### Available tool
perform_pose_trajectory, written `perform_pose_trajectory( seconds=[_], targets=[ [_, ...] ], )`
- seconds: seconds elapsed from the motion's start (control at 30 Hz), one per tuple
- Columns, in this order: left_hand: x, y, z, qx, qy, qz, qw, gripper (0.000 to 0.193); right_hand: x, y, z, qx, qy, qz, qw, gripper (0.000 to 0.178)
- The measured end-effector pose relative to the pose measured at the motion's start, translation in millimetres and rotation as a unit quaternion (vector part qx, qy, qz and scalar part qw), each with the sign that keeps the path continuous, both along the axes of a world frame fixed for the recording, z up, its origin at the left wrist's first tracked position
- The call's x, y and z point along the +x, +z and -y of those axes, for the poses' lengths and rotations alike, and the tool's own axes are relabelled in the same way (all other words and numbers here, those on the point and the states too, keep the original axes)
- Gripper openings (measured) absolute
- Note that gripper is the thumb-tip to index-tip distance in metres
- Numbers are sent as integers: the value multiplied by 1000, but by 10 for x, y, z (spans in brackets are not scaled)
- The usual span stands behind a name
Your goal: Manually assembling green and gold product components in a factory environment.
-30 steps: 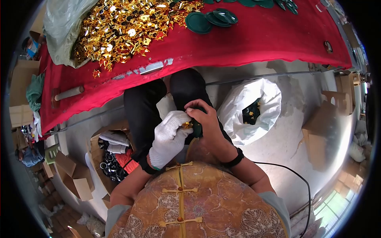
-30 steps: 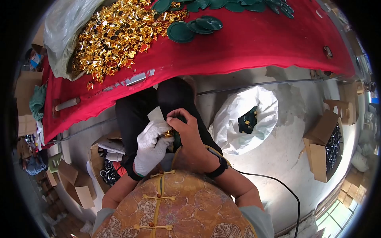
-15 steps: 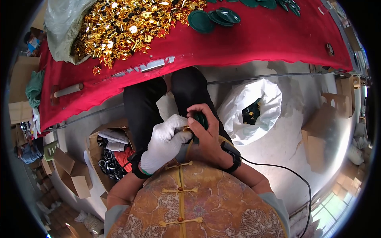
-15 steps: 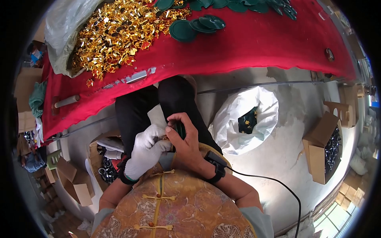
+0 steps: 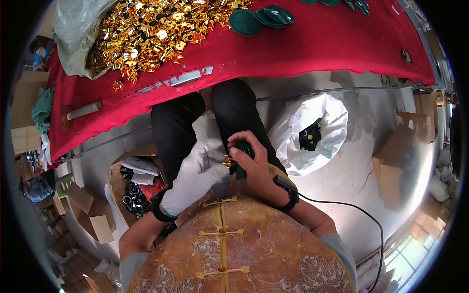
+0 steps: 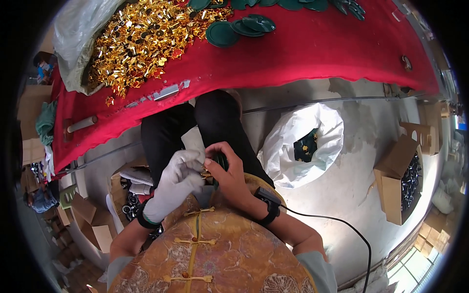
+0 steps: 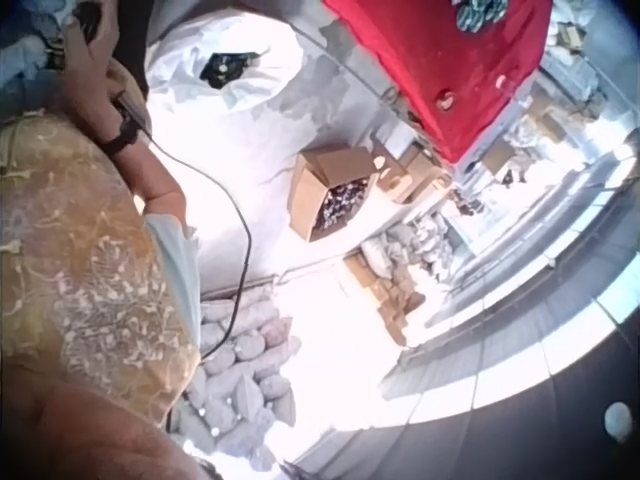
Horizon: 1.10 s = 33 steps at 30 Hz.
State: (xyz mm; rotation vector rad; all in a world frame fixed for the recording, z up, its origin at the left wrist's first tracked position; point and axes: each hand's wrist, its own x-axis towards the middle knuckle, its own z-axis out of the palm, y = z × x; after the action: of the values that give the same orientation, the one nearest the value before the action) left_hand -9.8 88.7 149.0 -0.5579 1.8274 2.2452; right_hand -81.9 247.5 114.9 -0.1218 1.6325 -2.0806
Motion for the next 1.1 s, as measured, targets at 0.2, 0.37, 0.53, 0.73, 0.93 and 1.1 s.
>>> perform_pose_trajectory(
  seconds=[0.2,0.37,0.53,0.73,0.93,1.1],
  targets=[
    [21,90,-102,-74,-91,81,990,24,81,-46,-14,18,44,-146,988,25],
    [33,-49,-86,-427,-171,-175,870,28,130,-18,-9,8,50,12,999,24],
    [56,-190,-18,-510,-315,-212,772,31,202,-416,23,-90,37,310,946,26],
    [-34,-255,-55,-471,-269,-250,802,39,57,-415,-96,-141,85,342,925,32],
    [44,38,-127,-254,-185,-50,948,30,119,-368,-112,-91,104,260,956,41],
    [59,-3,-81,-278,-119,-91,949,30,75,-204,-115,-171,111,250,947,45]
  ],
)
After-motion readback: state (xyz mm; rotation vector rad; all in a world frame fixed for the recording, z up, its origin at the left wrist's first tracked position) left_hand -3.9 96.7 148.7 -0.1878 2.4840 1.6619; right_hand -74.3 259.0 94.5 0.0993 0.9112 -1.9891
